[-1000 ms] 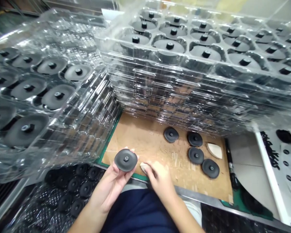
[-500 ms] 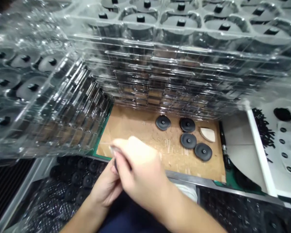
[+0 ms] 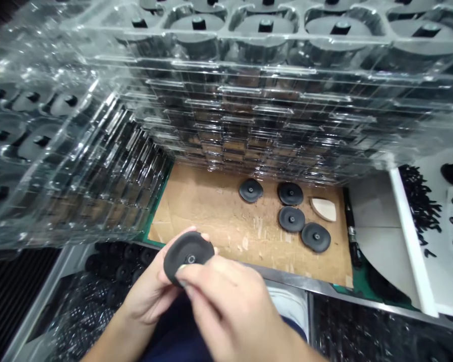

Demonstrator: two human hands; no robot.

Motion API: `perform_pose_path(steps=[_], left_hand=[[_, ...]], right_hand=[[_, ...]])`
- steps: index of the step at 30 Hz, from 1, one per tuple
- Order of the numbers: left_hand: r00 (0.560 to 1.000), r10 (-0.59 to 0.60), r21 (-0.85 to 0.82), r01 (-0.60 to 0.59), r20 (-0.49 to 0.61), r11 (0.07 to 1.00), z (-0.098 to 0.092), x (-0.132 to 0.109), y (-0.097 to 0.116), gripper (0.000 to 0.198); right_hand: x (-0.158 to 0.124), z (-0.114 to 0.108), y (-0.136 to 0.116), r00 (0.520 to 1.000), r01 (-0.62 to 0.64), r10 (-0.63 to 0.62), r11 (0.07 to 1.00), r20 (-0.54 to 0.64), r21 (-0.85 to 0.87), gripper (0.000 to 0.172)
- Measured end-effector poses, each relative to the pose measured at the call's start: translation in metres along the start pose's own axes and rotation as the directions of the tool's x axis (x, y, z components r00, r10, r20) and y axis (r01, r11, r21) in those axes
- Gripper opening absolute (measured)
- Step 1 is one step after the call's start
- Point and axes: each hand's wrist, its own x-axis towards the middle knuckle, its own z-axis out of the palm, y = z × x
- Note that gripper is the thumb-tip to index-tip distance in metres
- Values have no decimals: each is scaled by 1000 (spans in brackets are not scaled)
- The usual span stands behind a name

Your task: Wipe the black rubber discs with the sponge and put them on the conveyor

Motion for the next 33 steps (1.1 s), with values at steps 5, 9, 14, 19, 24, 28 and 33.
perform_pose_path(steps=[5, 9, 14, 19, 24, 28, 33], left_hand=[[1000, 12, -79, -10, 21, 997, -1, 2, 1, 50], [998, 53, -93, -48, 46, 994, -2, 2, 0, 44], [999, 40, -98, -37, 34, 995, -5, 1, -1, 42], [996, 40, -113, -30, 78, 993, -5, 4, -4, 42], [1000, 29, -186, -28, 1, 982, -10, 11, -6, 48], [994, 8, -215, -31, -105, 976, -10, 14, -6, 73], [992, -1, -249, -31, -127, 968, -9, 16, -8, 86]], right_hand=[[-9, -13, 9, 992, -95, 71, 962, -100, -256, 17], [-7, -7, 10, 990, -48, 6, 954, -142, -297, 23], [-4, -10, 10, 996, -78, 68, 979, -62, -189, 17], [-4, -13, 9, 993, -100, 91, 986, -69, -134, 19], [-13, -4, 66, 917, -372, 337, 916, -214, -150, 19], [-41, 18, 117, 886, -452, 380, 839, -266, -304, 31], [-78, 40, 127, 891, -439, 342, 817, -299, -374, 38]])
